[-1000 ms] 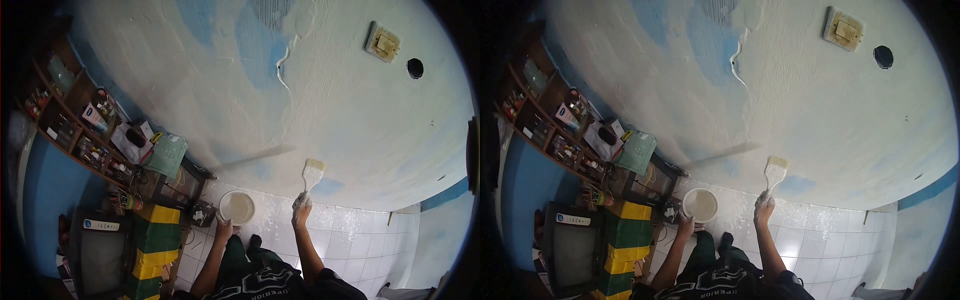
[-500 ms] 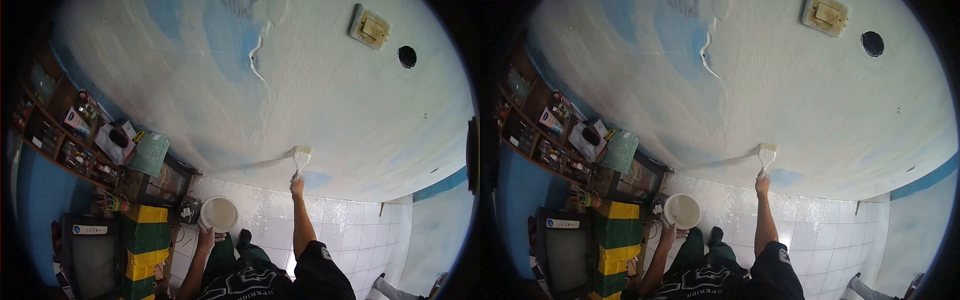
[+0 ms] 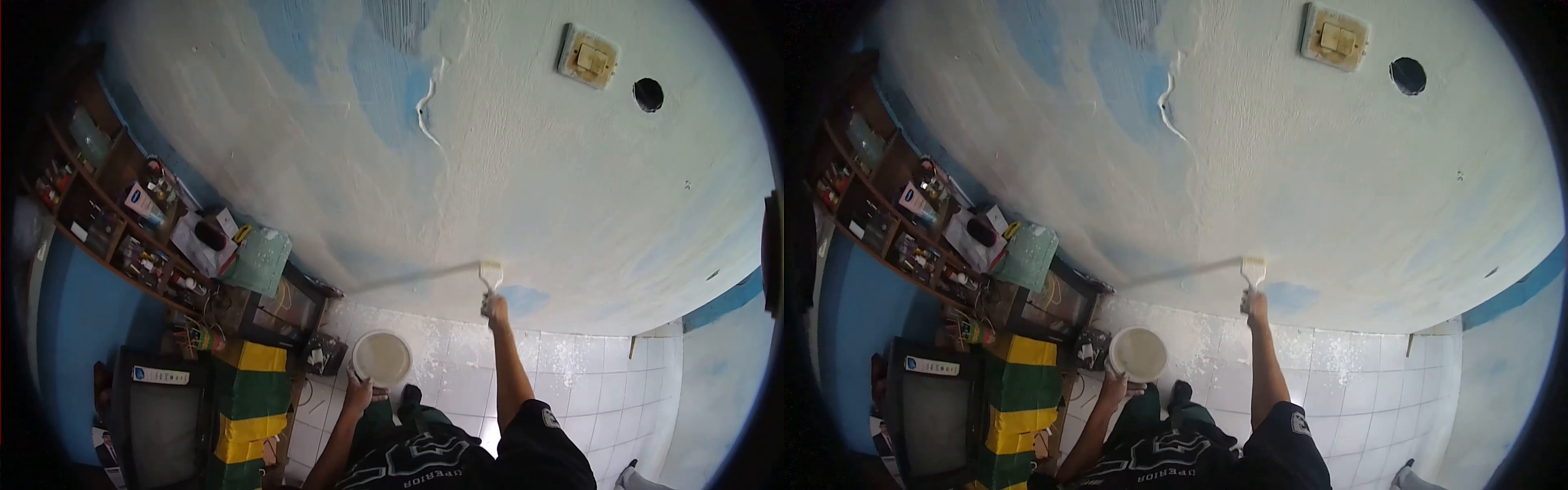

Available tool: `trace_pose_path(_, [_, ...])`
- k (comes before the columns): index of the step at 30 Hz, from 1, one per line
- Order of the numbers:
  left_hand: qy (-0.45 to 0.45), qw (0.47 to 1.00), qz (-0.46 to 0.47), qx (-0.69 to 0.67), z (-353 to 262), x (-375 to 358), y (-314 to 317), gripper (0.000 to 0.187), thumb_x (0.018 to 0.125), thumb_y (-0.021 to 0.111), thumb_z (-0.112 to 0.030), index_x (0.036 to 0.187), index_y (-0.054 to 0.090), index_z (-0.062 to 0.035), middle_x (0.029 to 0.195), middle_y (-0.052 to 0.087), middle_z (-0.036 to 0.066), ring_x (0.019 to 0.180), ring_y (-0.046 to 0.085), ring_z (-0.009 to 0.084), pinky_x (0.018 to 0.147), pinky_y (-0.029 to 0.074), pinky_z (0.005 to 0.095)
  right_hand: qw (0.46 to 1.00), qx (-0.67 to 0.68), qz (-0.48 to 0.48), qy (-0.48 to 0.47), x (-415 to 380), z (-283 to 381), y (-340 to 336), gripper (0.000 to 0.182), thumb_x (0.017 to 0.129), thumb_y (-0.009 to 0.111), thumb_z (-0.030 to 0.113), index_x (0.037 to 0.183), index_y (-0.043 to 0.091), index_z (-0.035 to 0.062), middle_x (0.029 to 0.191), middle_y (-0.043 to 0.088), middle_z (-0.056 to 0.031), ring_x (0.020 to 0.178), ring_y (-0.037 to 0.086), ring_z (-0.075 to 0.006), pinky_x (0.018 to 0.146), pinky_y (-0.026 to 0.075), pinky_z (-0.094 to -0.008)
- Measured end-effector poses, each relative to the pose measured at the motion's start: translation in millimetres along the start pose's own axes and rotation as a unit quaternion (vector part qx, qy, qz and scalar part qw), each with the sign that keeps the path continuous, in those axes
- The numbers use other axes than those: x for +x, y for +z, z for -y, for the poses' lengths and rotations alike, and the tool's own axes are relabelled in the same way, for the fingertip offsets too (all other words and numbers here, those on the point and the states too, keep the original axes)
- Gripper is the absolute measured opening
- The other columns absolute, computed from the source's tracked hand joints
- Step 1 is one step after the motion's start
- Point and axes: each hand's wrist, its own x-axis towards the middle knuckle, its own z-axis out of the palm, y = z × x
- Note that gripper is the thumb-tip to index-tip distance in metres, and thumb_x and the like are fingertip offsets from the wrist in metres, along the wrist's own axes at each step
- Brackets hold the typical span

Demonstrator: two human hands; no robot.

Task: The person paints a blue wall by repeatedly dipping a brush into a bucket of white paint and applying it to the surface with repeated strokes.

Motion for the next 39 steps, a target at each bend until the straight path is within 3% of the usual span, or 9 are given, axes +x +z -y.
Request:
trace_pose_path(6, [0.005,1.0,0.014,0.021,-21.2,-8.3,7.5,0.062,0.088,0.033,-0.001,0.131,-0.007,-0.0181,0.098,0.053,0.025,0.066,0.064,0.0279,0.053,0.056,0.035,0.996,-0.086,-0.024,-0.024,-66.8,194.8,83.2,0.024,0.087,0.048,0.024,0.081,0.052,0.0012,0.056,0.044,0.0021,0.04,0.038,-0.0058,0.034,0.026,-0.0197])
trace_pose_path(11, [0.008,1.0,0.005,0.011,-24.3,-0.7,8.2,0.061,0.088,0.032,-0.001,0.131,-0.009,-0.0164,0.098,0.053,0.025,0.067,0.064,0.0285,0.055,0.057,0.035,0.982,-0.091,0.007,-0.164,-133.0,287.6,115.8,0.029,0.091,0.044,0.028,0.081,0.051,0.0017,0.056,0.038,0.0036,0.042,0.032,-0.0028,0.036,0.023,-0.0167])
trace_pose_path(15, [0.009,1.0,-0.012,-0.001,-35.6,-4.0,9.8,0.06,0.088,0.032,-0.001,0.131,-0.009,-0.0157,0.1,0.052,0.026,0.068,0.064,0.0279,0.056,0.057,0.0348,0.978,-0.058,0.025,-0.2,-117.9,324.0,130.8,0.027,0.091,0.045,0.028,0.08,0.051,0.0047,0.055,0.035,0.0062,0.042,0.028,-0.002,0.036,0.019,-0.018])
trace_pose_path(18, [0.052,0.998,-0.017,0.037,-23.5,0.8,-3.6,0.059,0.088,0.031,-0.001,0.131,-0.007,-0.0157,0.102,0.051,0.025,0.068,0.064,0.0274,0.056,0.057,0.0344,0.987,-0.02,0.036,-0.158,-74.1,292.9,123.7,0.024,0.09,0.046,0.029,0.08,0.051,0.0089,0.053,0.032,0.0082,0.041,0.026,-0.0018,0.037,0.017,-0.0183])
trace_pose_path(28, [-0.003,1.0,-0.006,-0.007,-34.7,3.9,2.5,0.062,0.088,0.031,-0.001,0.131,-0.011,-0.0177,0.102,0.051,0.026,0.067,0.064,0.0283,0.057,0.057,0.0349,0.998,-0.005,-0.059,-0.016,-16.1,97.7,59.4,0.029,0.089,0.047,0.036,0.072,0.05,0.0121,0.052,0.039,0.0063,0.037,0.031,-0.0033,0.033,0.021,-0.0194])
trace_pose_path(32, [0.007,1.0,-0.005,-0.022,-47.9,0.1,10.8,0.063,0.088,0.031,-0.001,0.131,-0.012,-0.018,0.103,0.05,0.027,0.068,0.064,0.0289,0.057,0.057,0.0352,0.984,-0.068,-0.129,0.1,4.4,19.8,33.2,0.017,0.083,0.042,0.021,0.069,0.047,0.0139,0.048,0.036,0.0044,0.032,0.028,-0.0065,0.03,0.018,-0.0223])
trace_pose_path(36, [0.016,0.998,0.028,-0.049,-32.2,4.4,-4.6,0.065,0.089,0.032,-0.001,0.131,-0.013,-0.0183,0.103,0.05,0.028,0.068,0.064,0.0289,0.056,0.057,0.0355,0.967,-0.022,-0.138,0.213,12.0,-16.8,7.8,0.016,0.081,0.045,0.018,0.067,0.047,0.0108,0.047,0.039,-0.0007,0.031,0.034,-0.0113,0.029,0.024,-0.0246])
trace_pose_path(38, [0.016,0.999,-0.006,-0.037,-39.2,-2.5,1.1,0.057,0.09,0.032,-0.003,0.131,-0.005,-0.016,0.106,0.048,0.026,0.069,0.064,0.0303,0.056,0.057,0.0365,0.952,-0.026,-0.164,0.255,31.3,-38.8,-9.8,0.018,0.081,0.045,0.019,0.066,0.047,0.0096,0.047,0.04,-0.0032,0.032,0.036,-0.0144,0.029,0.026,-0.027])
trace_pose_path(39, [0.013,0.999,-0.026,-0.03,-42.3,-4.6,0.4,0.054,0.09,0.033,-0.003,0.131,-0.001,-0.0148,0.108,0.048,0.026,0.069,0.064,0.0309,0.056,0.057,0.037,0.969,-0.052,-0.153,0.189,43.2,-48.5,-22.3,0.022,0.082,0.046,0.022,0.065,0.047,0.0077,0.046,0.039,-0.0061,0.034,0.04,-0.0178,0.03,0.028,-0.0309])
